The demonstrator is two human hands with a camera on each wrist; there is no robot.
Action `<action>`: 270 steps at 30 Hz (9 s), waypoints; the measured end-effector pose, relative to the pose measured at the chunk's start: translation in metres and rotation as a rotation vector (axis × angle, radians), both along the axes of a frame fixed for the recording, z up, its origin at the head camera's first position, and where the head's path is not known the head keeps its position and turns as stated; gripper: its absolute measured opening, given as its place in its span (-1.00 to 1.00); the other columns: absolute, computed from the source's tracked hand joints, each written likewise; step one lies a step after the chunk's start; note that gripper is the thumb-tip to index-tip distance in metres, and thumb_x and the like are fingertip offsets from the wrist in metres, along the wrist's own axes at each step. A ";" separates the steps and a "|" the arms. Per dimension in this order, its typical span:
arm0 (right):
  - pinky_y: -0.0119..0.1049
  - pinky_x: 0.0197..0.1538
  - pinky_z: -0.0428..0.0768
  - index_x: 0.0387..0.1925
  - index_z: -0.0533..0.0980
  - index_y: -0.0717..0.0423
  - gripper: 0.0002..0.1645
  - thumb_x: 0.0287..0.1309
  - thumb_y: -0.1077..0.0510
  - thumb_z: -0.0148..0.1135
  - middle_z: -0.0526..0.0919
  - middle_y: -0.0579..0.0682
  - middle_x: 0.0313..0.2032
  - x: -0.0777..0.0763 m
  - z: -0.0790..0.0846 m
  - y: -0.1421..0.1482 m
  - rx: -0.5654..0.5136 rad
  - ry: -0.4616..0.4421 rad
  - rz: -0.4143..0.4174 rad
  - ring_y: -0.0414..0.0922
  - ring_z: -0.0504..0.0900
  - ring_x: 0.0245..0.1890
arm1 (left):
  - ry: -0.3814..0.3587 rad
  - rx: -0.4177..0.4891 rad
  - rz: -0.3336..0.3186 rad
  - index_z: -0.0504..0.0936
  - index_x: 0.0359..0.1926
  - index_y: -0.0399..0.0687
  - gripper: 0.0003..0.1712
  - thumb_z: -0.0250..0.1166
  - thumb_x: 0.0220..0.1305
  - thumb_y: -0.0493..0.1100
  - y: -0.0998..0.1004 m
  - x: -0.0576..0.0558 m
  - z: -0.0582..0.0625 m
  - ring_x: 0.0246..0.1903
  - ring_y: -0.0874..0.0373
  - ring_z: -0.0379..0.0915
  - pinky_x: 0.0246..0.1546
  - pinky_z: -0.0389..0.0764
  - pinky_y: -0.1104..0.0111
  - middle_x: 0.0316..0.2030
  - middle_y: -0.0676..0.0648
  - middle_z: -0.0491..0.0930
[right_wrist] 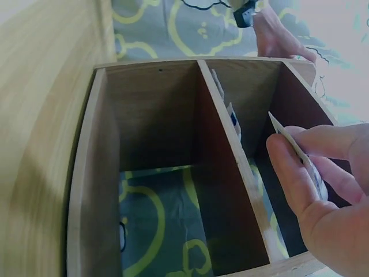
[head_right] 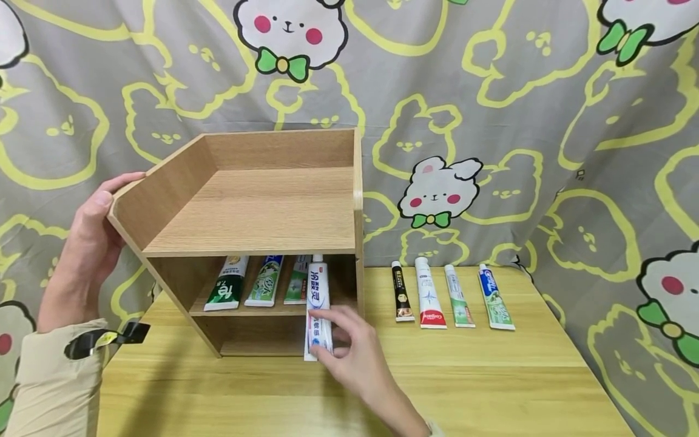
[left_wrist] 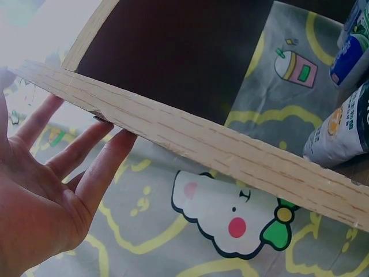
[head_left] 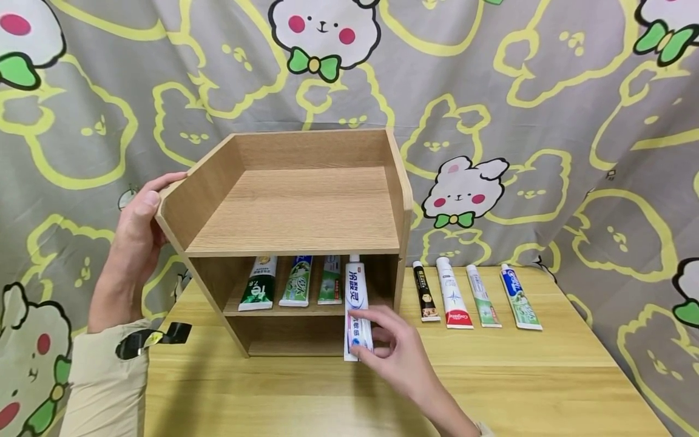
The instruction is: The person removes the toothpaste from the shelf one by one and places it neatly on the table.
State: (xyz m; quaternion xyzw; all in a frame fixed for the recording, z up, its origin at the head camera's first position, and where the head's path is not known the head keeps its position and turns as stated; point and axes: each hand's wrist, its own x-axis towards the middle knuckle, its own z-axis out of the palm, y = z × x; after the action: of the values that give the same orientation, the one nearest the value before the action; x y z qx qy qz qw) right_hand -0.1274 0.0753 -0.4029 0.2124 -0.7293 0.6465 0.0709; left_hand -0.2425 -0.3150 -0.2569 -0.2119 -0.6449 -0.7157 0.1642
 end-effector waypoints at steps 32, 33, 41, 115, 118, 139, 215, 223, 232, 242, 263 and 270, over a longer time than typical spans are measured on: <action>-0.21 -0.26 0.74 0.12 0.66 0.04 -0.48 0.12 0.41 0.47 0.62 0.03 0.12 0.020 0.007 0.011 0.000 0.289 0.003 -0.04 0.67 -0.04 | 0.011 0.007 0.002 0.49 0.39 -0.12 -0.34 0.21 0.36 0.07 0.002 -0.001 0.000 -0.19 -0.01 0.49 -0.42 0.58 0.34 0.11 -0.23 0.43; -0.20 -0.25 0.74 0.12 0.66 0.04 -0.46 0.10 0.43 0.47 0.62 0.03 0.12 0.020 0.009 0.012 0.001 0.294 0.002 -0.03 0.67 -0.03 | 0.012 0.007 0.002 0.49 0.39 -0.13 -0.33 0.22 0.36 0.07 0.002 -0.001 0.000 -0.19 -0.01 0.49 -0.42 0.58 0.33 0.11 -0.23 0.43; -0.18 -0.17 0.73 0.23 0.59 0.16 -0.36 0.09 0.50 0.43 0.57 0.15 0.16 0.024 0.018 0.021 0.010 0.374 0.007 -0.03 0.66 0.05 | 0.009 0.013 -0.014 0.51 0.38 -0.11 -0.36 0.21 0.35 0.04 0.000 -0.001 -0.002 -0.18 -0.02 0.49 -0.42 0.60 0.32 0.13 -0.23 0.42; -0.17 -0.19 0.72 0.17 0.57 0.31 -0.35 -0.03 0.52 0.50 0.64 -0.13 0.12 0.028 -0.029 0.115 0.075 0.044 -0.211 -0.15 0.74 -0.09 | 0.029 -0.024 -0.034 0.49 0.39 -0.11 -0.37 0.18 0.38 0.04 -0.002 -0.002 0.000 -0.13 -0.03 0.48 -0.35 0.64 0.33 0.15 -0.23 0.41; -0.15 -0.19 0.72 0.18 0.56 0.31 -0.35 -0.02 0.51 0.50 0.63 -0.13 0.13 0.027 -0.034 0.118 0.075 0.009 -0.198 -0.15 0.73 -0.08 | 0.024 -0.020 -0.031 0.50 0.39 -0.10 -0.37 0.19 0.37 0.04 -0.001 -0.003 0.001 -0.12 -0.04 0.47 -0.35 0.64 0.33 0.16 -0.23 0.40; -0.43 -0.04 0.65 0.14 0.61 0.25 -0.37 -0.04 0.42 0.56 0.69 0.06 0.08 0.016 -0.066 0.139 0.180 0.028 -0.173 -0.21 0.70 -0.13 | 0.023 0.004 -0.018 0.49 0.40 -0.13 -0.36 0.19 0.38 0.04 0.000 -0.002 -0.001 -0.14 -0.04 0.48 -0.39 0.63 0.31 0.14 -0.25 0.41; -0.35 -0.27 0.59 0.11 0.70 0.01 -0.54 0.15 0.27 0.48 0.71 -0.05 -0.13 0.009 -0.085 0.137 0.746 -0.455 -0.286 -0.17 0.56 -0.33 | 0.006 -0.036 -0.002 0.47 0.42 -0.08 -0.36 0.14 0.40 0.07 0.001 0.002 0.002 -0.07 -0.08 0.42 -0.34 0.63 0.31 0.19 -0.24 0.36; -0.34 -0.33 0.40 0.08 0.71 -0.01 -0.54 0.11 0.24 0.52 0.53 -0.17 -0.40 0.011 -0.087 0.139 0.818 -0.391 -0.283 -0.19 0.46 -0.40 | 0.006 -0.034 -0.002 0.47 0.42 -0.08 -0.35 0.16 0.40 0.08 0.000 0.002 0.002 -0.06 -0.08 0.42 -0.32 0.63 0.31 0.20 -0.24 0.36; -0.37 -0.31 0.49 0.07 0.70 0.03 -0.51 0.05 0.29 0.54 0.56 -0.20 -0.45 0.012 -0.091 0.143 0.815 -0.369 -0.261 -0.20 0.47 -0.42 | 0.000 -0.036 0.009 0.48 0.41 -0.08 -0.36 0.15 0.40 0.07 0.000 0.003 0.000 -0.05 -0.08 0.42 -0.31 0.63 0.32 0.20 -0.24 0.36; -0.33 -0.28 0.50 0.06 0.71 -0.03 -0.51 0.07 0.33 0.52 0.58 -0.19 -0.38 0.011 -0.091 0.142 0.814 -0.397 -0.273 -0.18 0.48 -0.38 | 0.004 -0.013 -0.002 0.49 0.40 -0.11 -0.37 0.13 0.40 0.05 0.000 0.001 0.001 -0.14 -0.05 0.46 -0.40 0.61 0.33 0.15 -0.26 0.41; -0.05 0.05 0.67 0.08 0.67 -0.11 -0.65 0.27 0.18 0.42 0.72 -0.18 0.00 0.022 -0.055 0.130 0.653 -0.151 -0.256 -0.12 0.69 -0.04 | 0.012 -0.058 -0.042 0.47 0.41 -0.05 -0.38 0.13 0.41 0.07 -0.002 0.000 0.001 -0.09 -0.04 0.44 -0.33 0.62 0.31 0.19 -0.19 0.39; -0.09 0.02 0.69 0.06 0.68 -0.08 -0.57 0.17 0.30 0.46 0.70 -0.29 0.02 0.026 -0.041 0.112 0.639 0.224 -0.312 -0.17 0.71 0.01 | 0.008 -0.053 -0.034 0.48 0.41 -0.05 -0.36 0.16 0.40 0.08 -0.002 0.000 0.002 -0.10 -0.03 0.44 -0.35 0.60 0.31 0.16 -0.19 0.39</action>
State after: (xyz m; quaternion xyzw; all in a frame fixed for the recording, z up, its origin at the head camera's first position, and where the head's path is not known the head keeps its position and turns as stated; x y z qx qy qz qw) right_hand -0.1016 0.1868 -0.4437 0.1798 -0.9057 0.3402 0.1779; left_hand -0.2421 -0.3174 -0.2551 -0.2301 -0.6593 -0.7001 0.1490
